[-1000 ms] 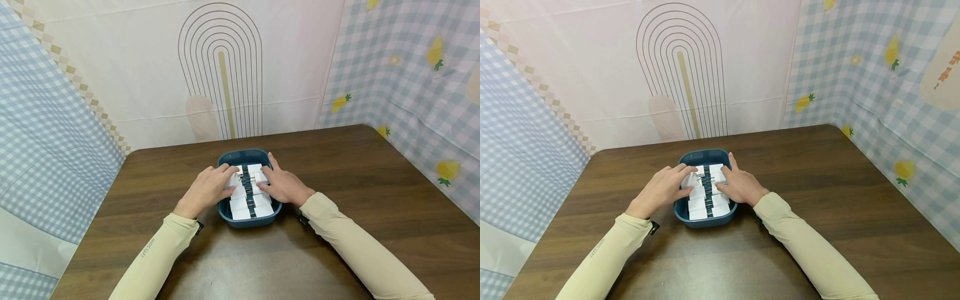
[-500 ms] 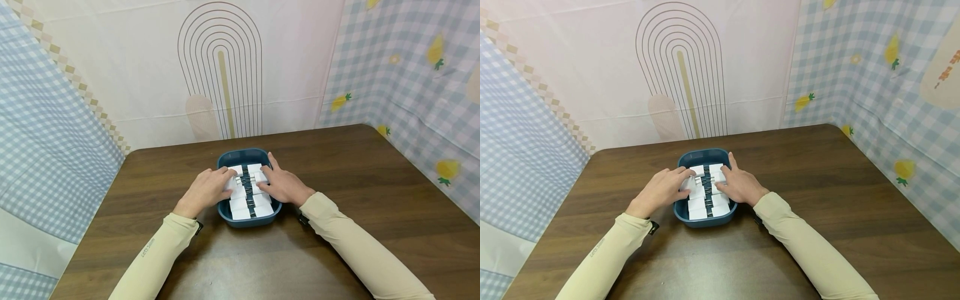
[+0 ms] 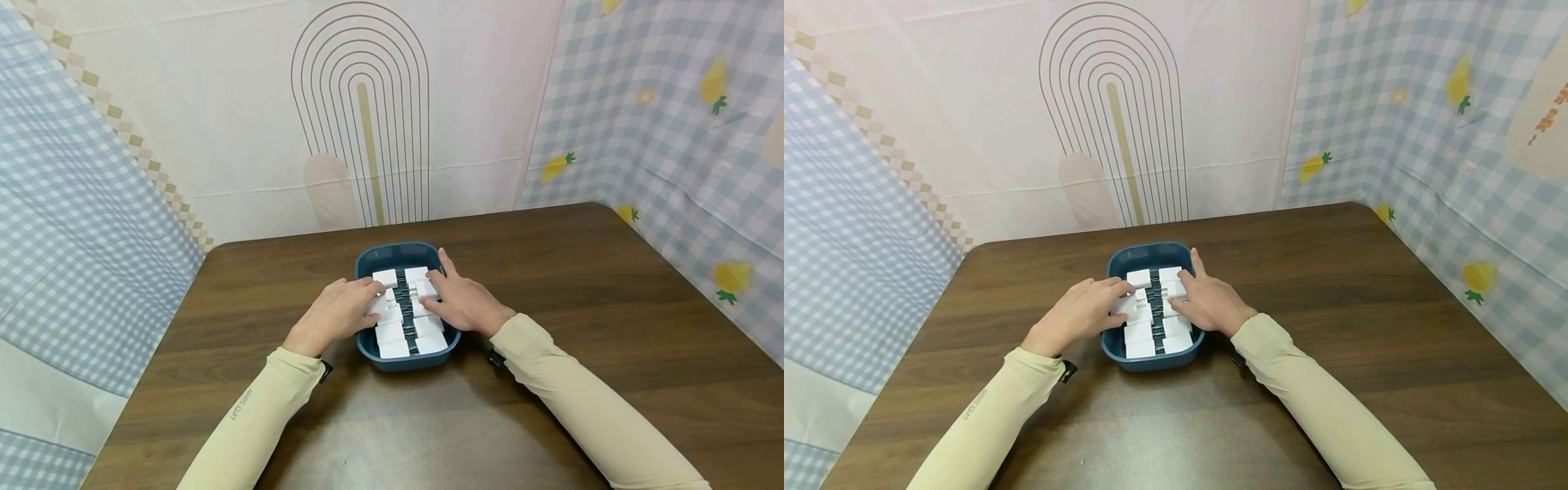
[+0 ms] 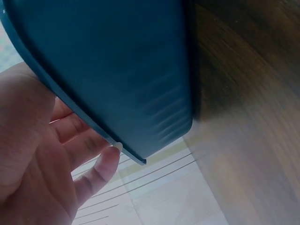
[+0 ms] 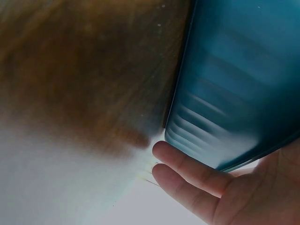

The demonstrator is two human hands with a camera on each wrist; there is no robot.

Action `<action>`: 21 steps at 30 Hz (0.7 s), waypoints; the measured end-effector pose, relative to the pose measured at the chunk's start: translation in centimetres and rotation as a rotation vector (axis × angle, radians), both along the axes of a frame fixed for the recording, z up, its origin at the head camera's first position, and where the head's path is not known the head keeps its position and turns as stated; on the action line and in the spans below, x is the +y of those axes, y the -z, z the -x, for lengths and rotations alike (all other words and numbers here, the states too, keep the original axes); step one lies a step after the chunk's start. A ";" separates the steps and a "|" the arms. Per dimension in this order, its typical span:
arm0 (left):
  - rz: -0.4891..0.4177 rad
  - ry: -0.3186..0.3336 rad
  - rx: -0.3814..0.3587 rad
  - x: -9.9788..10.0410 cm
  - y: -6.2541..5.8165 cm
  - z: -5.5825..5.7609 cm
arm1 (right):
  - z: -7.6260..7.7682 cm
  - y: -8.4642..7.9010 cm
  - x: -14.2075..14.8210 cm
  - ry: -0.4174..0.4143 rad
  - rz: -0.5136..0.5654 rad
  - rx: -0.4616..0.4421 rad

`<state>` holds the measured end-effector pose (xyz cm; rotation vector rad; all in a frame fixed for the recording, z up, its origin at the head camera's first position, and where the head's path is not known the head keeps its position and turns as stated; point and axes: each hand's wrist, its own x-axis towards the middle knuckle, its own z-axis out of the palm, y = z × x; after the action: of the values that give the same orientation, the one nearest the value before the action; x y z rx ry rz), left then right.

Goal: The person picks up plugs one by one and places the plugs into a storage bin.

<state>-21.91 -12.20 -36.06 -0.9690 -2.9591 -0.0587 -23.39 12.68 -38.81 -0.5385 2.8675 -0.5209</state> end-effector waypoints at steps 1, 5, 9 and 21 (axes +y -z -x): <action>0.002 -0.003 -0.010 0.0 0.0 0.0 | 0.0 0.0 0.0 -0.001 0.000 0.001; 0.020 -0.005 -0.037 0.1 -0.1 0.0 | 0.0 0.0 0.0 -0.002 0.000 0.005; 0.029 -0.005 -0.067 0.1 -0.2 -0.1 | 0.0 -0.1 -0.1 0.000 -0.004 0.002; 0.030 -0.008 -0.102 0.2 -0.3 -0.2 | 0.1 0.1 0.0 0.001 -0.003 -0.007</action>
<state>-21.69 -12.03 -35.77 -0.9867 -3.0648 -0.0652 -23.45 12.66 -38.92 -0.5343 2.8615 -0.5177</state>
